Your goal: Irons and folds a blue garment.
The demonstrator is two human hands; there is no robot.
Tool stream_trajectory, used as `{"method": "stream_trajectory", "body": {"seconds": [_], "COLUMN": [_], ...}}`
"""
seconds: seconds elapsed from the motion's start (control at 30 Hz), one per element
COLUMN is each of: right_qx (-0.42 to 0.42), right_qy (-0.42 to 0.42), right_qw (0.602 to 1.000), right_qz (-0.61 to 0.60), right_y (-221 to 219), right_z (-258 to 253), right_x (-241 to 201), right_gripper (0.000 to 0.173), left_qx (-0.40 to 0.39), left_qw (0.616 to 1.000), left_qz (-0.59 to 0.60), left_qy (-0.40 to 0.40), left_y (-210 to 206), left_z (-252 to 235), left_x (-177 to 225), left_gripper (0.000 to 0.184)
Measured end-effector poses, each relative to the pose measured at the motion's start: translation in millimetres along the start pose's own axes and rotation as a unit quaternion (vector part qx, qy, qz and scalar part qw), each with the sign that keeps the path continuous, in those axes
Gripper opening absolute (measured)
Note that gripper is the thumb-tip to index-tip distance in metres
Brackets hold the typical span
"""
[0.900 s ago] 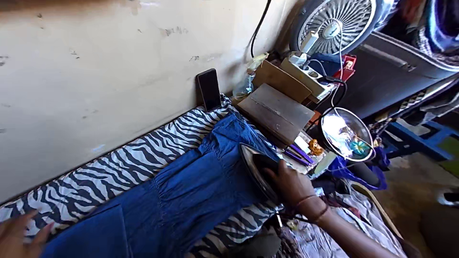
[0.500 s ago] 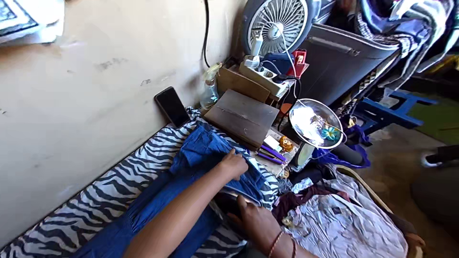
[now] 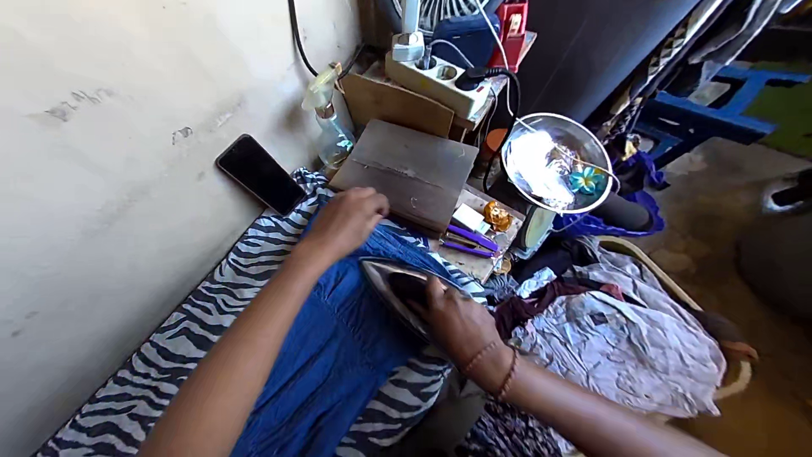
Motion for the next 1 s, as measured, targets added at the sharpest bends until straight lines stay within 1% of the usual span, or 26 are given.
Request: {"method": "stream_trajectory", "body": {"seconds": [0.07,0.1,0.13,0.17,0.23,0.27,0.33,0.37,0.4,0.47,0.5,0.57,0.6,0.63,0.67,0.7,0.73,0.77,0.8,0.83,0.9,0.93,0.97,1.0], "right_qx": [0.071,0.097,0.117,0.122,0.127,0.127,0.106,0.095,0.088,0.061,0.043,0.01,-0.002,-0.013,-0.022,-0.032,-0.038,-0.039,-0.034,-0.023,0.018,0.035,0.04,0.023], "right_qy": [0.01,0.025,0.041,0.046,0.026,-0.004,-0.071,-0.08,-0.067,-0.025,-0.018,-0.03,-0.037,-0.036,-0.03,-0.024,-0.016,-0.008,0.002,0.012,0.037,0.048,0.054,0.051], "right_qw": [0.997,0.994,0.991,0.989,0.99,0.991,0.992,0.992,0.994,0.998,0.999,0.999,0.999,0.999,0.999,0.999,0.999,0.999,0.999,1.0,0.999,0.998,0.998,0.998], "right_qz": [0.023,0.043,0.057,0.064,0.06,0.046,0.016,0.012,0.015,0.026,0.029,0.026,0.022,0.019,0.017,0.015,0.013,0.005,-0.003,-0.007,-0.01,-0.007,-0.004,0.004], "right_y": [-19,-26,-32,-33,-27,-21,-8,-4,-3,2,8,19,24,29,33,37,40,43,44,45,42,39,36,35], "right_z": [15,20,24,24,19,15,9,6,3,-5,-13,-29,-37,-46,-54,-62,-71,-80,-89,-96,-104,-103,-100,-92], "right_x": [4,6,7,8,9,10,9,8,6,1,-5,-21,-28,-35,-41,-47,-52,-57,-62,-67,-75,-77,-77,-73], "right_gripper": [0.05,0.049,0.048,0.048,0.048,0.049,0.052,0.053,0.053,0.053,0.053,0.053,0.054,0.054,0.054,0.054,0.054,0.054,0.053,0.052,0.049,0.047,0.047,0.049], "left_qx": [-0.018,-0.045,-0.084,-0.134,-0.222,-0.247,-0.266,-0.267,-0.263,-0.227,-0.209,-0.174,-0.136,-0.074,0.011,0.087,0.147,0.192,0.218,0.216,0.174,0.169,0.167,0.174], "left_qw": [0.997,0.996,0.993,0.988,0.967,0.956,0.939,0.935,0.933,0.94,0.944,0.954,0.965,0.978,0.986,0.985,0.976,0.964,0.951,0.942,0.926,0.918,0.915,0.911], "left_qz": [-0.048,-0.06,-0.066,-0.075,-0.116,-0.142,-0.195,-0.21,-0.224,-0.246,-0.249,-0.234,-0.212,-0.174,-0.133,-0.095,-0.064,-0.048,-0.047,-0.056,-0.075,-0.077,-0.067,-0.049], "left_qy": [0.052,0.054,0.044,0.035,0.053,0.072,0.1,0.106,0.102,0.073,0.064,0.067,0.075,0.088,0.099,0.118,0.147,0.179,0.214,0.252,0.327,0.35,0.361,0.37], "left_y": [15,12,3,-8,-25,-26,-16,-8,-2,6,8,3,-2,-8,-15,-22,-34,-51,-72,-94,-132,-140,-137,-129], "left_z": [18,23,24,20,3,-8,-27,-35,-41,-52,-56,-57,-49,-34,-11,19,50,83,117,149,198,211,215,213], "left_x": [-34,-46,-55,-59,-57,-53,-46,-44,-46,-50,-51,-53,-54,-53,-48,-38,-29,-21,-17,-18,-34,-40,-44,-47], "left_gripper": [0.018,0.024,0.03,0.038,0.053,0.053,0.035,0.027,0.023,0.021,0.022,0.022,0.021,0.02,0.019,0.022,0.027,0.033,0.04,0.051,0.068,0.069,0.067,0.062]}}
Point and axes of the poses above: each hand's wrist, its own z-axis away from the middle knuckle, its own y-axis out of the back of the hand, x = y × z, the point moved 1 cm from there along -z, towards the middle knuckle, and after that the axes turned 4 degrees about y, right-handed, at the moved point
